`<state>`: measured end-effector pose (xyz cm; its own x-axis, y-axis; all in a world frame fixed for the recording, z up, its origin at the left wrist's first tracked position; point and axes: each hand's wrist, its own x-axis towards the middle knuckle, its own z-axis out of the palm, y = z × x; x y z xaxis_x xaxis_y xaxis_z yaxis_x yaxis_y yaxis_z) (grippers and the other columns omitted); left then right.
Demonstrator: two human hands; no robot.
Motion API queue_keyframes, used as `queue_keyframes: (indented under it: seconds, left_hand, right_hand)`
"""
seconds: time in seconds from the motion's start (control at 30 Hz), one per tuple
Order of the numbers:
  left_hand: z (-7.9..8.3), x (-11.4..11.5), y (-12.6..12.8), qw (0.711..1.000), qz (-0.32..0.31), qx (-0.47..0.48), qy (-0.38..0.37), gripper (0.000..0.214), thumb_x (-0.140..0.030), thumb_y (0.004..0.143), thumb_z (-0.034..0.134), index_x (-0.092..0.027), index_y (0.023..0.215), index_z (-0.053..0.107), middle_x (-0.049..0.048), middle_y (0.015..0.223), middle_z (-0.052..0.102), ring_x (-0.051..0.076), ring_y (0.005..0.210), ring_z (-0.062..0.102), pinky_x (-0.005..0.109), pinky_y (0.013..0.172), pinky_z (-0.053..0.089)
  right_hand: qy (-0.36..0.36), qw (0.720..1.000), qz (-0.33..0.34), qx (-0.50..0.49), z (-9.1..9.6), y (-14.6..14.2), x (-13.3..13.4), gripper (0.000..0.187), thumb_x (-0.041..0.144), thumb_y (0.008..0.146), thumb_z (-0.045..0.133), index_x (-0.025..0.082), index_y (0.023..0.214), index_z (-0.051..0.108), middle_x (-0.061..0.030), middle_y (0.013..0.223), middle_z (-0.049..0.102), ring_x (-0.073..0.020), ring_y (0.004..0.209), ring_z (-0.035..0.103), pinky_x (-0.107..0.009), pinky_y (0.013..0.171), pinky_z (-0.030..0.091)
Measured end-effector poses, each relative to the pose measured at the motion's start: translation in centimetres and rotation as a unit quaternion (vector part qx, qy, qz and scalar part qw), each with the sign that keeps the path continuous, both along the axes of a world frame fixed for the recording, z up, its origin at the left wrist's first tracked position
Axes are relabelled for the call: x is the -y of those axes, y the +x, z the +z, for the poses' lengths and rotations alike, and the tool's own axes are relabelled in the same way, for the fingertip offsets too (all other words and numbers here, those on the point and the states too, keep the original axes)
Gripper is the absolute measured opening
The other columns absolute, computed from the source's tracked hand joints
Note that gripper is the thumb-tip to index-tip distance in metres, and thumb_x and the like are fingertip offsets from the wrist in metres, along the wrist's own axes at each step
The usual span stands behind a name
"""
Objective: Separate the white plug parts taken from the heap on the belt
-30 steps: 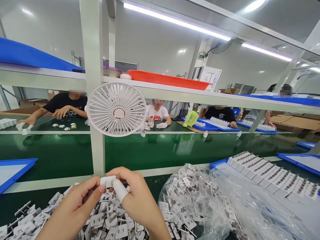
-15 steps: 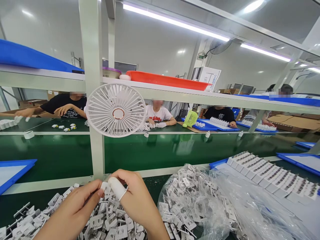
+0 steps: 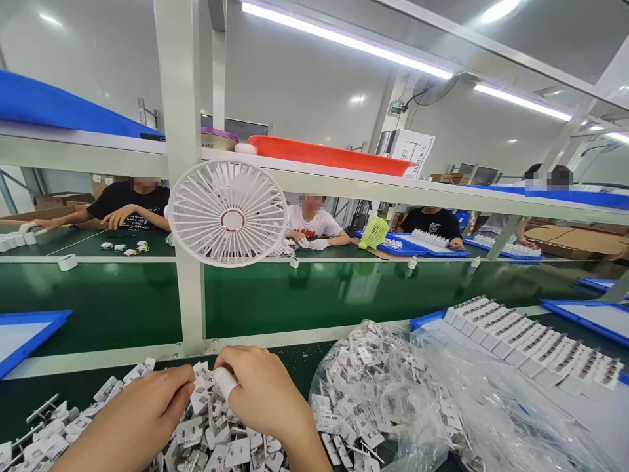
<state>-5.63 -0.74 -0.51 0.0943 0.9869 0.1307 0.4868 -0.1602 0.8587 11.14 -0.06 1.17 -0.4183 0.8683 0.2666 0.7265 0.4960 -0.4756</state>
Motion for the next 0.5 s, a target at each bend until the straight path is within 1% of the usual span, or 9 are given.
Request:
queue_keyframes:
  seconds: [0.07, 0.1, 0.17, 0.23, 0.3, 0.37, 0.43, 0.5]
  left_hand:
    - [-0.3, -0.1, -0.1, 0.992, -0.032, -0.117, -0.023, 0.019, -0.035, 0.07, 0.052, -0.026, 0.053, 0.054, 0.0006, 0.052, 0.055, 0.02, 0.053, 0.048, 0.026, 0.048, 0.023]
    - [-0.5, -0.2, -0.1, 0.987, -0.04, -0.155, -0.027, 0.021, -0.036, 0.072, 0.049, -0.026, 0.054, 0.053, 0.0013, 0.054, 0.056, 0.021, 0.054, 0.049, 0.027, 0.049, 0.023]
    - [-0.6, -0.4, -0.1, 0.983, -0.039, -0.175, -0.024, 0.023, -0.036, 0.072, 0.047, -0.025, 0.053, 0.051, 0.0022, 0.056, 0.057, 0.021, 0.055, 0.049, 0.027, 0.049, 0.023]
    - [-0.7, -0.6, -0.1, 0.984, -0.034, -0.172, -0.021, 0.022, -0.034, 0.071, 0.048, -0.025, 0.052, 0.051, 0.0017, 0.055, 0.057, 0.02, 0.053, 0.048, 0.027, 0.049, 0.022]
    - [-0.5, -0.8, 0.0, 0.989, -0.034, -0.143, -0.013, 0.02, -0.033, 0.07, 0.049, -0.025, 0.052, 0.051, 0.0004, 0.053, 0.056, 0.019, 0.052, 0.047, 0.026, 0.049, 0.024]
    - [0.0, -0.7, 0.1, 0.996, -0.04, -0.083, -0.006, 0.017, -0.036, 0.071, 0.051, -0.025, 0.057, 0.053, -0.0013, 0.053, 0.054, 0.018, 0.052, 0.046, 0.026, 0.05, 0.026]
    - [0.6, -0.4, 0.3, 0.999, -0.03, 0.01, -0.003, 0.018, -0.042, 0.072, 0.051, -0.026, 0.067, 0.056, -0.0034, 0.052, 0.049, 0.016, 0.05, 0.043, 0.024, 0.049, 0.028]
    - [1.4, 0.1, 0.6, 0.992, 0.006, 0.124, -0.024, 0.025, -0.049, 0.072, 0.05, -0.026, 0.078, 0.057, -0.0052, 0.05, 0.043, 0.014, 0.049, 0.038, 0.023, 0.045, 0.027]
  right_hand:
    - [-0.004, 1.0, 0.006, 0.022, -0.2, -0.2, 0.0, 0.012, 0.016, 0.071, 0.049, 0.021, 0.073, 0.06, -0.0013, 0.072, 0.065, -0.0165, 0.059, 0.054, -0.023, 0.047, 0.026]
    - [-0.005, 1.0, 0.01, 0.029, -0.3, -0.3, 0.0, 0.012, 0.018, 0.072, 0.05, 0.021, 0.075, 0.061, -0.0015, 0.073, 0.066, -0.0172, 0.06, 0.056, -0.023, 0.047, 0.026]
    - [-0.004, 0.999, 0.016, 0.035, -0.5, -0.5, 0.1, 0.012, 0.022, 0.073, 0.051, 0.022, 0.078, 0.062, -0.0014, 0.076, 0.068, -0.0177, 0.063, 0.057, -0.023, 0.048, 0.027]
    - [-0.001, 0.999, 0.018, 0.034, -0.4, -0.7, 0.1, 0.012, 0.024, 0.075, 0.051, 0.022, 0.078, 0.062, -0.0011, 0.077, 0.068, -0.0176, 0.064, 0.058, -0.023, 0.049, 0.028]
    - [0.005, 1.0, 0.016, 0.025, -0.3, -0.7, 0.2, 0.01, 0.024, 0.076, 0.051, 0.022, 0.078, 0.061, -0.0005, 0.078, 0.067, -0.0164, 0.063, 0.057, -0.023, 0.049, 0.028]
    - [0.015, 1.0, 0.007, 0.009, 0.0, -0.8, 0.3, 0.009, 0.024, 0.078, 0.049, 0.022, 0.08, 0.058, 0.0006, 0.079, 0.065, -0.0147, 0.062, 0.055, -0.023, 0.05, 0.029]
    - [0.025, 1.0, -0.003, -0.011, 0.4, -1.2, 0.5, 0.009, 0.022, 0.08, 0.046, 0.022, 0.083, 0.055, 0.0015, 0.082, 0.062, -0.0129, 0.064, 0.054, -0.022, 0.052, 0.032]
    - [0.039, 0.998, -0.008, -0.045, 0.8, -1.8, 1.0, 0.007, 0.021, 0.081, 0.045, 0.023, 0.084, 0.052, 0.0022, 0.084, 0.059, -0.0121, 0.069, 0.053, -0.021, 0.056, 0.035]
